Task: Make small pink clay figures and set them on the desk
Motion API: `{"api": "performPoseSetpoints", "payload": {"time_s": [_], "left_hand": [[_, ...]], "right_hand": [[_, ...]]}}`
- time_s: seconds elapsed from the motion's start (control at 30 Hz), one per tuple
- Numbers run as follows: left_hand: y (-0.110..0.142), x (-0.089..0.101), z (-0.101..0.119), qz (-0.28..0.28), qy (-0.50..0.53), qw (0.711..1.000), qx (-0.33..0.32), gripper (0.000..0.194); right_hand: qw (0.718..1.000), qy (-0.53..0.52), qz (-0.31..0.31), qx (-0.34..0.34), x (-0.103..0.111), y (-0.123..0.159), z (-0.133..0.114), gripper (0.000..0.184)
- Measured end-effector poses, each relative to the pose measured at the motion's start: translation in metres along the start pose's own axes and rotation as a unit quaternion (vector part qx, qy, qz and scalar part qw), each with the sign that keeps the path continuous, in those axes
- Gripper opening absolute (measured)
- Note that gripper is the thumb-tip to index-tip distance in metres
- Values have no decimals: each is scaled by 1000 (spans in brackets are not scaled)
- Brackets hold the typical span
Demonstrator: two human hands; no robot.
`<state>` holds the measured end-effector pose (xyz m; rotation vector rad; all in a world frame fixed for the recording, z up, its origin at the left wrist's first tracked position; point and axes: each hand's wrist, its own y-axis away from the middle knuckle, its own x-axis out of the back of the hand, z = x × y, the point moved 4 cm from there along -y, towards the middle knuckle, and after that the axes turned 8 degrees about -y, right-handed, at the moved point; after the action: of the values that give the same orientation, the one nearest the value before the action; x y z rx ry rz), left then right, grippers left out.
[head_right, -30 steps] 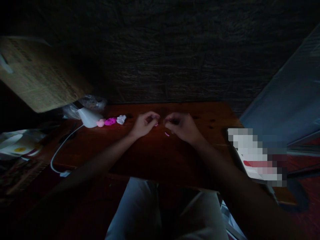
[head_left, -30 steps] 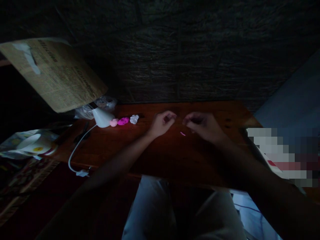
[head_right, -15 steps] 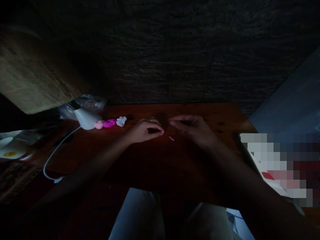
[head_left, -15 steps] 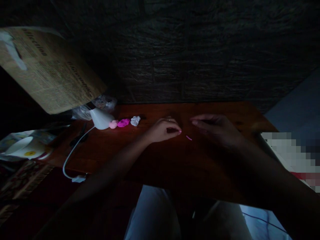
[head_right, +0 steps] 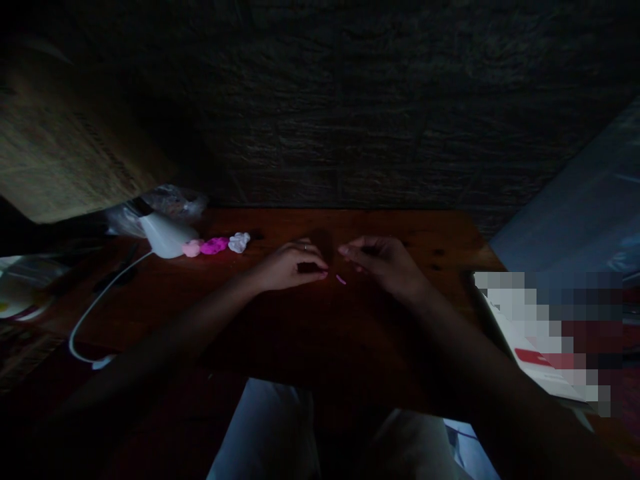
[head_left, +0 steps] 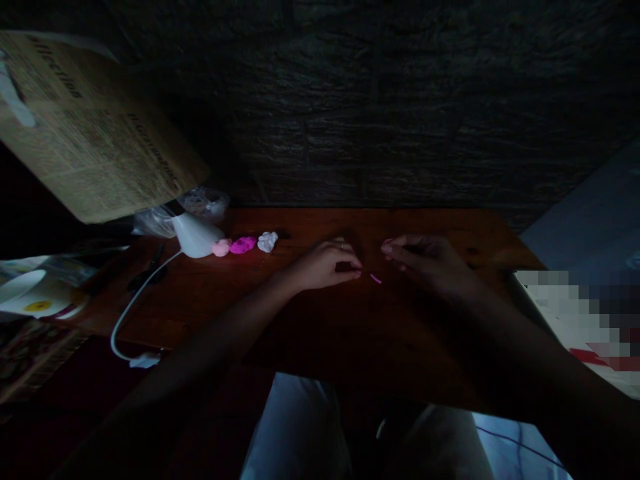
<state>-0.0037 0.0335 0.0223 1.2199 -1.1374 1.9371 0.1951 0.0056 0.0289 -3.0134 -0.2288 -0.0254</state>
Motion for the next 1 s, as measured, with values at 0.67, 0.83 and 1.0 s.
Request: {"api": "performPoseSetpoints", "payload": {"time_s": [0.67,0.83,1.0], "left_hand": [[-1,19,17,231,14,973,1,18],[-1,20,26,239,33,970,-28,20],[-2,17,29,237,52,969,-41,16]], "right_hand": [[997,-30,-45,-54,-3,0,11,38],[995,-25,-85,-52,-12,3,7,38],[994,-23,-95,-47,-15,4,7,36]]}}
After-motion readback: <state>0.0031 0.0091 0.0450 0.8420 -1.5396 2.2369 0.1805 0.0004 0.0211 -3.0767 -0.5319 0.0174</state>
